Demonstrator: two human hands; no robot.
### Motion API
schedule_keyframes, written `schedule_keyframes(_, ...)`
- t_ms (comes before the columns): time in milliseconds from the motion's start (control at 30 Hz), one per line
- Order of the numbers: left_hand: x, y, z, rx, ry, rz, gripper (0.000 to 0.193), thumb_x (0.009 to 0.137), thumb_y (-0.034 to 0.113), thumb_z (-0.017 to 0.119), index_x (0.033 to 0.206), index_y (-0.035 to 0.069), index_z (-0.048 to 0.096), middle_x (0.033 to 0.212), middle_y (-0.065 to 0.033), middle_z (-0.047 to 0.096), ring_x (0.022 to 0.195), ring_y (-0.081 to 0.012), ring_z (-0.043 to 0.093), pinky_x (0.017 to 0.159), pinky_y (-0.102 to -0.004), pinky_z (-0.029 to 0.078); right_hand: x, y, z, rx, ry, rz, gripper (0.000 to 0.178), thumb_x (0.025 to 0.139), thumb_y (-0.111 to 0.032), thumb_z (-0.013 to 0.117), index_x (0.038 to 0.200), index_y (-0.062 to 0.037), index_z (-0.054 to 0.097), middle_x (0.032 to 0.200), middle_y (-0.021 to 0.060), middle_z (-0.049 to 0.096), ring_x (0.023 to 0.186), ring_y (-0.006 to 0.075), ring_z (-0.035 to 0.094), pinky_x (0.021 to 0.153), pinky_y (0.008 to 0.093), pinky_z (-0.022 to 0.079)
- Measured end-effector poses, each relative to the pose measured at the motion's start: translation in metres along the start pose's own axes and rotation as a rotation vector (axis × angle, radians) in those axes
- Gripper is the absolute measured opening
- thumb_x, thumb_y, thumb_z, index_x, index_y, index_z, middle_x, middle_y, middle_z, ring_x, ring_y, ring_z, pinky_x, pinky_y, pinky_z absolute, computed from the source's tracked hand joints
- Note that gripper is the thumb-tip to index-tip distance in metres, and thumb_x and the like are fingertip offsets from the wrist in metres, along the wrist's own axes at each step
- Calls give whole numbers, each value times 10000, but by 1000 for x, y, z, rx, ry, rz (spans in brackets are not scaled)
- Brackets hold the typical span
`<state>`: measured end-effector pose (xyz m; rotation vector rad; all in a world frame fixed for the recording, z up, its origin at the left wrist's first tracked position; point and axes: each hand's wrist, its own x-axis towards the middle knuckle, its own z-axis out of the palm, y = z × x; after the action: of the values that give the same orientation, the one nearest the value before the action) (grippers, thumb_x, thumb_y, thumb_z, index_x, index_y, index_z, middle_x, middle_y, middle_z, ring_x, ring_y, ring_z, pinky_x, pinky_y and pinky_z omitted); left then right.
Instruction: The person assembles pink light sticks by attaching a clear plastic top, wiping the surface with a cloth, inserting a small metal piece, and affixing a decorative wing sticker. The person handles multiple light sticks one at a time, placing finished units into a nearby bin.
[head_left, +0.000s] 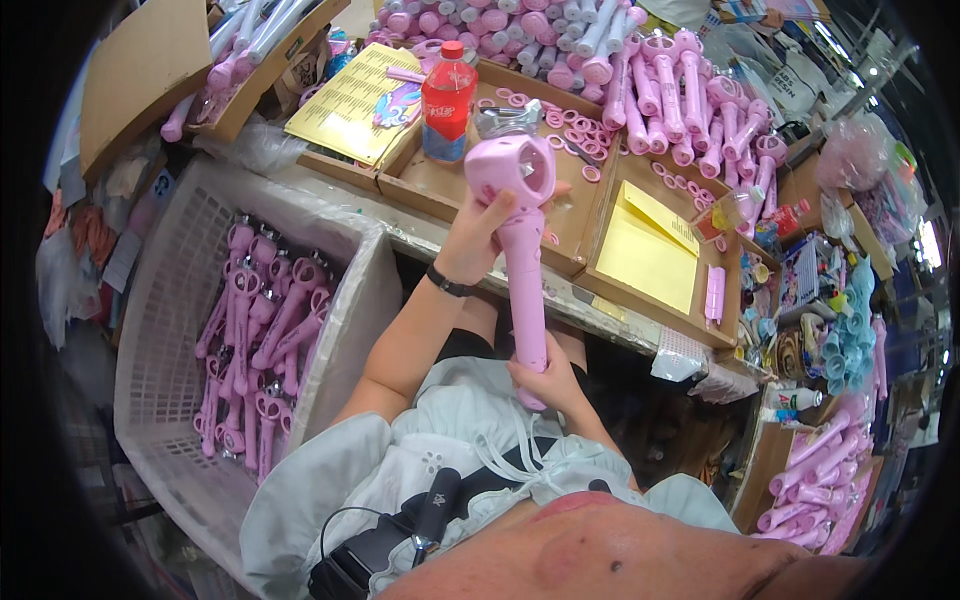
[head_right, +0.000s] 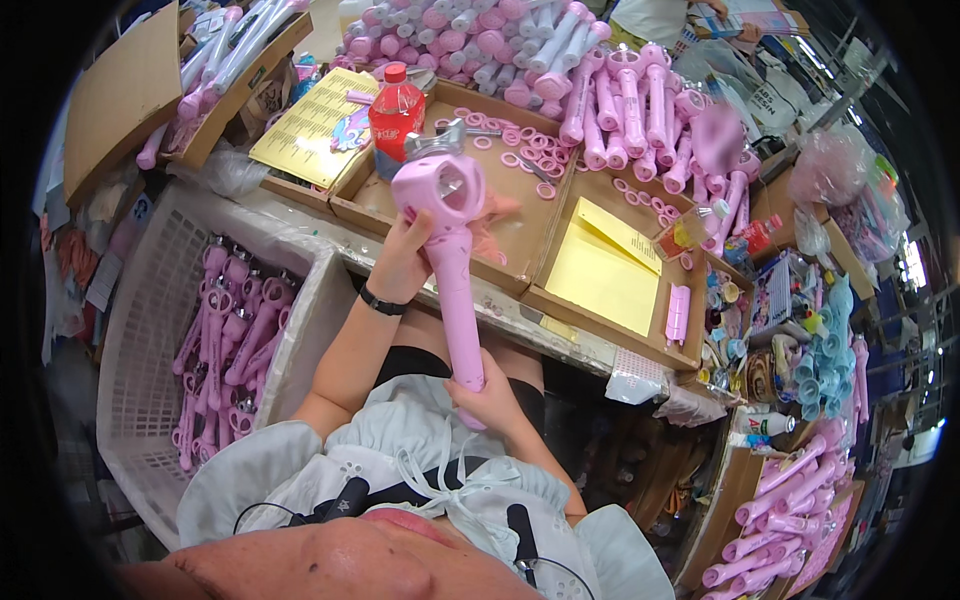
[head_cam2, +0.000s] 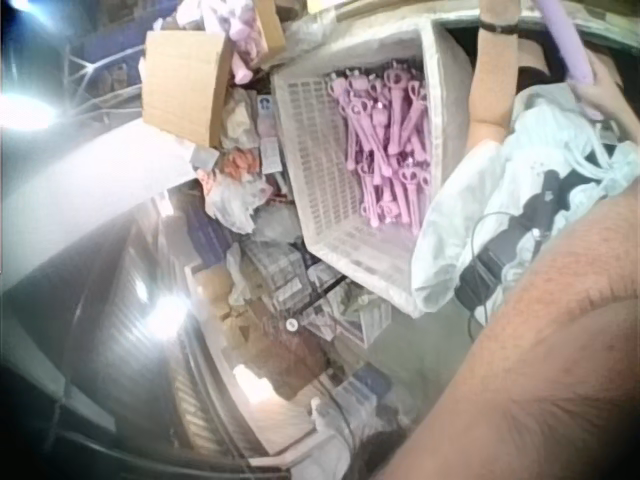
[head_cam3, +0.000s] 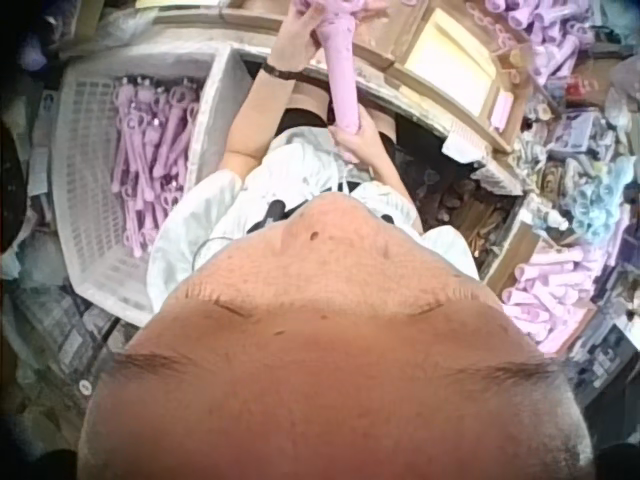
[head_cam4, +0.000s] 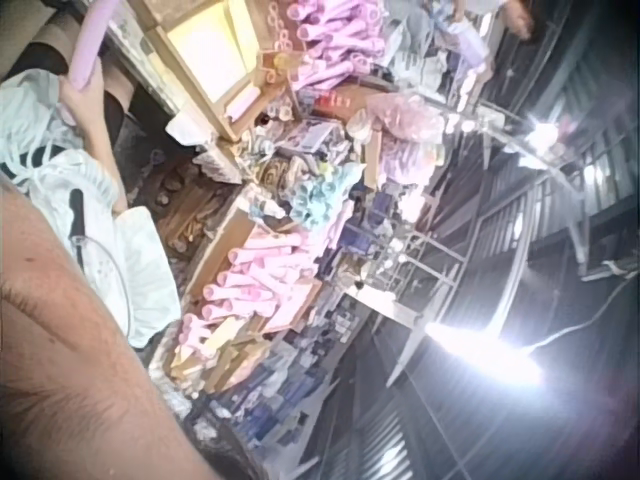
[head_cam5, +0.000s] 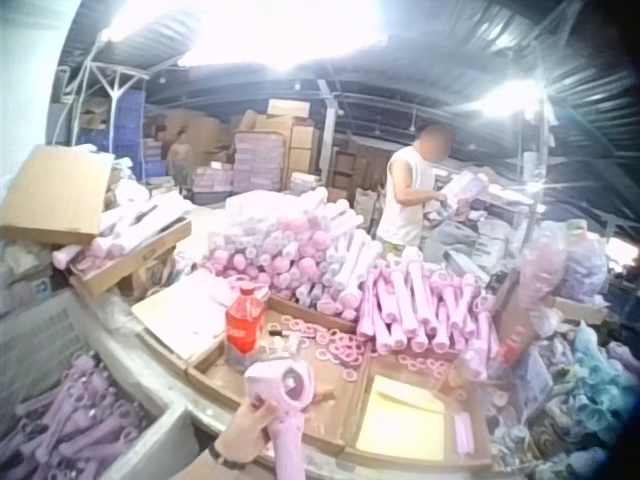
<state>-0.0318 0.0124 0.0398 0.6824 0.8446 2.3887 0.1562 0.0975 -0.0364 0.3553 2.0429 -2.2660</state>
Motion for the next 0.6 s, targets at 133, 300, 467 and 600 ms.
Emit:
schedule_keyframes(133,10,0,-10,262,136,71,595,863,292,628,1296,-1,344,1143,-131,520,925,-156,576,748,-290,509,-4,-7,-13,233,-143,85,457,767,-66,653,1168,-29,436,764,46,563,583,115,566,547,253,461)
schedule_keyframes(300,20,-8,-20,651,265,249,547,833,141,641,1268,-44,366,1124,-127,537,928,-132,577,743,-263,497,-1,-11,-24,315,-195,142,439,784,-57,632,1164,-3,420,680,78,551,539,143,563,506,260,456)
schedule_keyframes(467,20,-10,-23,897,297,180,519,820,132,616,1247,-53,387,1059,-118,581,880,-131,596,727,-263,506,-1,-4,-28,391,-245,179,449,777,-53,636,1169,-18,421,712,70,560,545,137,558,513,260,451)
schedule_keyframes(600,17,-10,-21,784,263,189,464,859,135,570,1252,-40,396,1112,-117,554,925,-122,579,781,-251,485,3,1,-37,433,-316,210,482,771,-41,642,1192,-28,407,721,64,559,563,135,556,516,261,442)
